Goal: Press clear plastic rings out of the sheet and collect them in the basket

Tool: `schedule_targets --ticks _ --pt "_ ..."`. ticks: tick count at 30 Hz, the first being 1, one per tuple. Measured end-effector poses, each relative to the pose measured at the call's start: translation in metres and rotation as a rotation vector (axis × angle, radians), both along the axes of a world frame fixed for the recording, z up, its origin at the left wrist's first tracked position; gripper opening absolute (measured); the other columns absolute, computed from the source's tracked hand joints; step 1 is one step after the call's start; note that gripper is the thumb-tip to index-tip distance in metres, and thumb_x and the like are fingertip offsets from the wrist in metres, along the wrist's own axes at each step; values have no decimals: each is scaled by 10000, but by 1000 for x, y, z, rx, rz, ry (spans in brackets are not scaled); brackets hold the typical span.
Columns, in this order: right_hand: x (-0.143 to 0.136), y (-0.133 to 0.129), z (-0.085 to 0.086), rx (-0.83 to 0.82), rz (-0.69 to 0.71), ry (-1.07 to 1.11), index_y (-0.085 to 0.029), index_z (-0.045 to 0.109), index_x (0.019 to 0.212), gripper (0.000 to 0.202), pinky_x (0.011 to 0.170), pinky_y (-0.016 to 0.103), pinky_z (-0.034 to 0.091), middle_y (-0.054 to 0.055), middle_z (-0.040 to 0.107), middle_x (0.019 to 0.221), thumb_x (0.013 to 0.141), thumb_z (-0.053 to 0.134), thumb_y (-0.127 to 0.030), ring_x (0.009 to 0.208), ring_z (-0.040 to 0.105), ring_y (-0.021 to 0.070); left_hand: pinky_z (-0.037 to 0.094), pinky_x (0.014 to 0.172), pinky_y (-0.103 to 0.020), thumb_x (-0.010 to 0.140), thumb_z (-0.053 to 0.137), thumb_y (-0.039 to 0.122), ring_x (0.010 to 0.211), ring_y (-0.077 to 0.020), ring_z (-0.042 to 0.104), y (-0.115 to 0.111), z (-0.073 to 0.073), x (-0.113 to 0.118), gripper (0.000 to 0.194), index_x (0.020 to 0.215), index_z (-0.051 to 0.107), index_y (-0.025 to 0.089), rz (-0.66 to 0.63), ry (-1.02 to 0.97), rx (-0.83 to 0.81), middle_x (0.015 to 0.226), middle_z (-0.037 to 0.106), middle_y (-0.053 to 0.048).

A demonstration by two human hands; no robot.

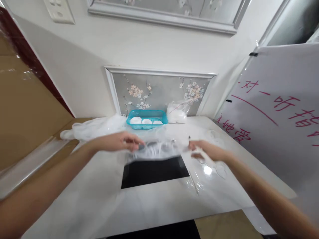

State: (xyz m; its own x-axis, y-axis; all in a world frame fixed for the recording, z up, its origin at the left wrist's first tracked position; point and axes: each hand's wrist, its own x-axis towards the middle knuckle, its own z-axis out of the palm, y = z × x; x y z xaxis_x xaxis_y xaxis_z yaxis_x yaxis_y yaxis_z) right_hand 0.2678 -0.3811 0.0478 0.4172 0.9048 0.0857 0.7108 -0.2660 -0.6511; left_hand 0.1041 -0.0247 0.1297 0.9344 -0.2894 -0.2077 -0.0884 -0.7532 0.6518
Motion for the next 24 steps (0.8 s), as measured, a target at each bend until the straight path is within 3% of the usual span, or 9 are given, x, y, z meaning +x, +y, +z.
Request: schedule_targets --ticks 3,5,8,11,14,17,21,24 --pt "-12 -17 -49 -166 28 -47 -206 445 674 142 634 304 450 33 641 724 744 519 -106 665 607 184 515 761 -270 875 581 480 901 -190 660 4 -58 -24 408 1177 684 227 14 113 34 1041 710 -44" --pt "-4 -12 -65 -170 -41 -47 -205 427 684 152 661 293 447 36 656 752 780 493 -109 706 616 180 498 785 -242 937 475 457 915 -170 644 17 -87 -24 412 1172 671 180 167 22 94 1038 698 -28" --pt "26 22 -73 -150 -282 -36 -205 433 730 171 740 279 449 42 686 811 877 519 -217 781 639 175 475 841 -248 955 455 434 928 -178 633 44 -116 -4 423 1208 629 143 501 -141 355 1019 678 -26" --pt "58 73 -80 -200 -520 -63 -187 501 820 163 772 269 435 90 706 958 894 574 -312 900 653 198 482 847 -334 898 588 377 933 -241 638 63 -134 23 389 1145 627 79 632 -99 455 950 673 -90" --pt "75 119 -96 -248 -620 -86 -139 553 967 261 723 280 414 162 696 1021 816 686 -304 954 654 265 488 857 -368 904 606 332 923 -205 632 68 -148 40 264 1034 632 104 697 -62 497 968 665 -87" --pt "74 144 -109 -262 -651 -120 -116 568 1032 298 695 272 386 171 693 1012 790 701 -227 958 653 277 490 839 -351 945 544 269 893 -172 626 67 -154 46 177 900 629 120 746 -52 522 921 663 -59" --pt "71 145 -108 -227 -700 -174 -126 543 1103 250 672 271 353 145 689 960 860 589 -163 914 653 256 468 819 -328 984 447 243 927 -191 634 67 -144 49 194 981 608 136 825 -108 552 969 676 -79" --pt "77 140 -97 -185 -772 -207 -134 478 1179 253 663 277 345 133 679 953 950 487 -243 910 645 252 446 822 -325 1004 364 273 1023 -237 629 68 -129 58 244 1050 577 163 878 -177 563 1074 671 -105"
